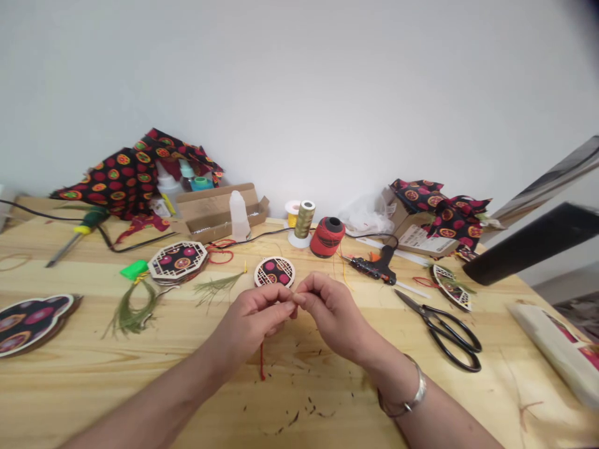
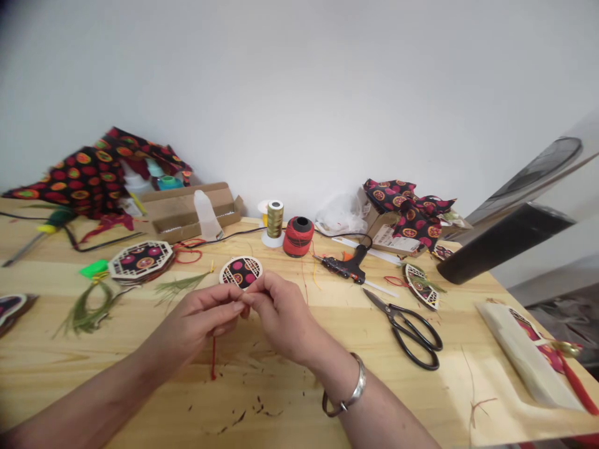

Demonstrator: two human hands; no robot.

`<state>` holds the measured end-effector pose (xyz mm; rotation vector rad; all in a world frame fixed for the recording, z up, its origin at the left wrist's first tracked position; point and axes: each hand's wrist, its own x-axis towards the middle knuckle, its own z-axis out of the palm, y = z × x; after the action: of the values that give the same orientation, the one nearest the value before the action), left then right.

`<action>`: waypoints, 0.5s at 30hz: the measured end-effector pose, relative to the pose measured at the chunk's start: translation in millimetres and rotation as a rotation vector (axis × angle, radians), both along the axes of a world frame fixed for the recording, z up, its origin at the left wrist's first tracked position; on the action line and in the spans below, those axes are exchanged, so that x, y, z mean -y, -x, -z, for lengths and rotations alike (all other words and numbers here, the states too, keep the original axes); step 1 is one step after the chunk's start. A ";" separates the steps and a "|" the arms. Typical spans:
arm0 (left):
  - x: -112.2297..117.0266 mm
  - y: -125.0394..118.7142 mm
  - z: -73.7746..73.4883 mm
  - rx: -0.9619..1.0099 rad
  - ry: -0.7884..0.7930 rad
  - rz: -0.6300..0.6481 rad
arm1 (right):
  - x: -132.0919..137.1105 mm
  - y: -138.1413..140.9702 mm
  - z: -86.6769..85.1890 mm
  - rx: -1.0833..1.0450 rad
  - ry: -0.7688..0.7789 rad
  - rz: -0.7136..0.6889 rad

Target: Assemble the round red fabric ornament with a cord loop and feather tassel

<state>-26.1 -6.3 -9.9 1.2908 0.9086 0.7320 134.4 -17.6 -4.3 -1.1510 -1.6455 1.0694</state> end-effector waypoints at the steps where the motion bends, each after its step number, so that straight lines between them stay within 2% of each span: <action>1: 0.5 -0.7 -1.5 -0.015 -0.016 -0.004 | -0.5 -0.2 0.3 -0.003 0.001 0.005; 7: 2.3 -3.5 -11.3 -0.132 -0.201 -0.084 | -0.9 -1.2 -0.1 0.044 -0.022 0.056; 11: 0.5 -3.1 -11.8 -0.143 -0.166 -0.115 | 0.3 -0.8 -1.3 0.044 -0.023 0.061; 15: -1.8 -1.6 -5.8 -0.097 -0.078 -0.114 | 0.1 -0.2 -1.6 0.039 -0.016 0.053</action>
<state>-24.5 -4.6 -4.0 1.3611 1.0474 0.8062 134.6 -17.7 -2.8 -1.2049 -1.6415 1.0049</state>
